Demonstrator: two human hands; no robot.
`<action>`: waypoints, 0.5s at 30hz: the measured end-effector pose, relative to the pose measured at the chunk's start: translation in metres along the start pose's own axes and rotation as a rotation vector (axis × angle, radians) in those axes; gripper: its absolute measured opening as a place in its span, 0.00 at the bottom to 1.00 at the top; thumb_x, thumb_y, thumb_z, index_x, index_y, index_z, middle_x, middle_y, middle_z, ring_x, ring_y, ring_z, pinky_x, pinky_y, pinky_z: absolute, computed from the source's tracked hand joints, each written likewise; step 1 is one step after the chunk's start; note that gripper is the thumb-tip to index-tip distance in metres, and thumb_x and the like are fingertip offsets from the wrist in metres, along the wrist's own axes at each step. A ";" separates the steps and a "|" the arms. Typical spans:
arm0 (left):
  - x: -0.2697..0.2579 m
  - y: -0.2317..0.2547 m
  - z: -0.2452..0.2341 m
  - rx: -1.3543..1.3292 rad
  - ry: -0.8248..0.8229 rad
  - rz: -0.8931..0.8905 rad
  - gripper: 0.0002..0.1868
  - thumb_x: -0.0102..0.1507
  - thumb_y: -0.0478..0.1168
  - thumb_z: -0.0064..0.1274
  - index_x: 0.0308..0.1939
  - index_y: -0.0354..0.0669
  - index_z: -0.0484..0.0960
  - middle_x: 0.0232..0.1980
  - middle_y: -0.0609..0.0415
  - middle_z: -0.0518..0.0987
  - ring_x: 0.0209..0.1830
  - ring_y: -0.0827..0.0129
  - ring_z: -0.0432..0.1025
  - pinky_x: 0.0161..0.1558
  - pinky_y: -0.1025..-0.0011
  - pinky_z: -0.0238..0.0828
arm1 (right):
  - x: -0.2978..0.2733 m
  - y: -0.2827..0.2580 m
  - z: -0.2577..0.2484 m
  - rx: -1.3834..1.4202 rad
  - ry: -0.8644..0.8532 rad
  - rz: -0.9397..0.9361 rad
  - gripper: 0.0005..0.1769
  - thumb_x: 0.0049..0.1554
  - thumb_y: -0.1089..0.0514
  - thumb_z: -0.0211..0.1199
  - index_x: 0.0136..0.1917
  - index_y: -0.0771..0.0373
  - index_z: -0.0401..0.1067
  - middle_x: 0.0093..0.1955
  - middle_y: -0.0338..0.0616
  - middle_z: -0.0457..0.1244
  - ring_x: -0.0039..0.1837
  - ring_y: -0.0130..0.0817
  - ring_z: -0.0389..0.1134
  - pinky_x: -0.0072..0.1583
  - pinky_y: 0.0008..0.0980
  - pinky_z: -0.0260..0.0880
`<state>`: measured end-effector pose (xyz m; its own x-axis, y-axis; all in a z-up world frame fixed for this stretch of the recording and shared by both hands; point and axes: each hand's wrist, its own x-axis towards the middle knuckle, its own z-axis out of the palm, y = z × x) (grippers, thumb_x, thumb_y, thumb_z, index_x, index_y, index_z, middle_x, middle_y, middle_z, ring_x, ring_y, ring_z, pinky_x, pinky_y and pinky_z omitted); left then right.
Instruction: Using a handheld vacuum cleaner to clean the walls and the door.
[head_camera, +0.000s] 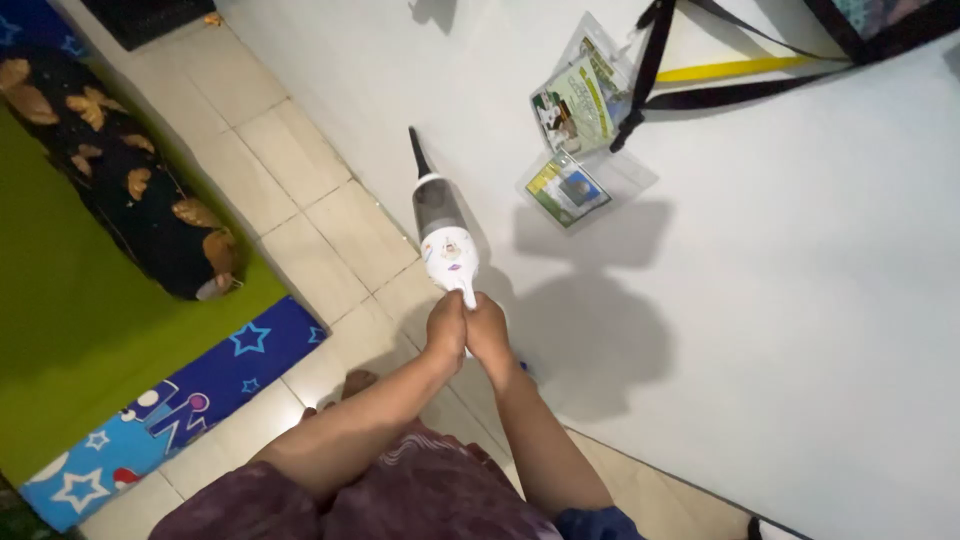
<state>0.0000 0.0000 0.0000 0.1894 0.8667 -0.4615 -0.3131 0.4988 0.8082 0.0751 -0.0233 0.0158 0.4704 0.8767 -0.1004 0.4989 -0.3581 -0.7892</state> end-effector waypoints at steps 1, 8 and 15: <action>-0.011 0.004 0.005 -0.007 0.007 -0.002 0.20 0.68 0.47 0.41 0.44 0.30 0.80 0.42 0.46 0.80 0.43 0.63 0.73 0.48 0.63 0.69 | -0.008 -0.007 -0.010 -0.006 -0.008 -0.002 0.23 0.58 0.42 0.59 0.45 0.66 0.76 0.43 0.60 0.70 0.49 0.57 0.72 0.50 0.48 0.70; -0.058 0.035 0.021 0.010 -0.052 0.142 0.18 0.68 0.43 0.41 0.50 0.32 0.80 0.46 0.49 0.82 0.46 0.66 0.73 0.51 0.67 0.69 | -0.037 -0.048 -0.050 0.137 0.000 0.007 0.20 0.56 0.46 0.58 0.47 0.66 0.75 0.41 0.57 0.71 0.46 0.53 0.75 0.50 0.44 0.72; -0.035 -0.007 0.008 0.064 0.004 0.032 0.21 0.67 0.46 0.42 0.48 0.31 0.81 0.45 0.44 0.82 0.44 0.63 0.75 0.50 0.65 0.70 | -0.028 0.004 -0.019 0.051 -0.031 0.022 0.25 0.56 0.41 0.58 0.49 0.65 0.77 0.43 0.59 0.70 0.50 0.54 0.73 0.51 0.44 0.71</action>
<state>0.0035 -0.0339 0.0133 0.1764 0.8821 -0.4368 -0.2584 0.4697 0.8441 0.0777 -0.0558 0.0274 0.4580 0.8785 -0.1359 0.4503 -0.3611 -0.8166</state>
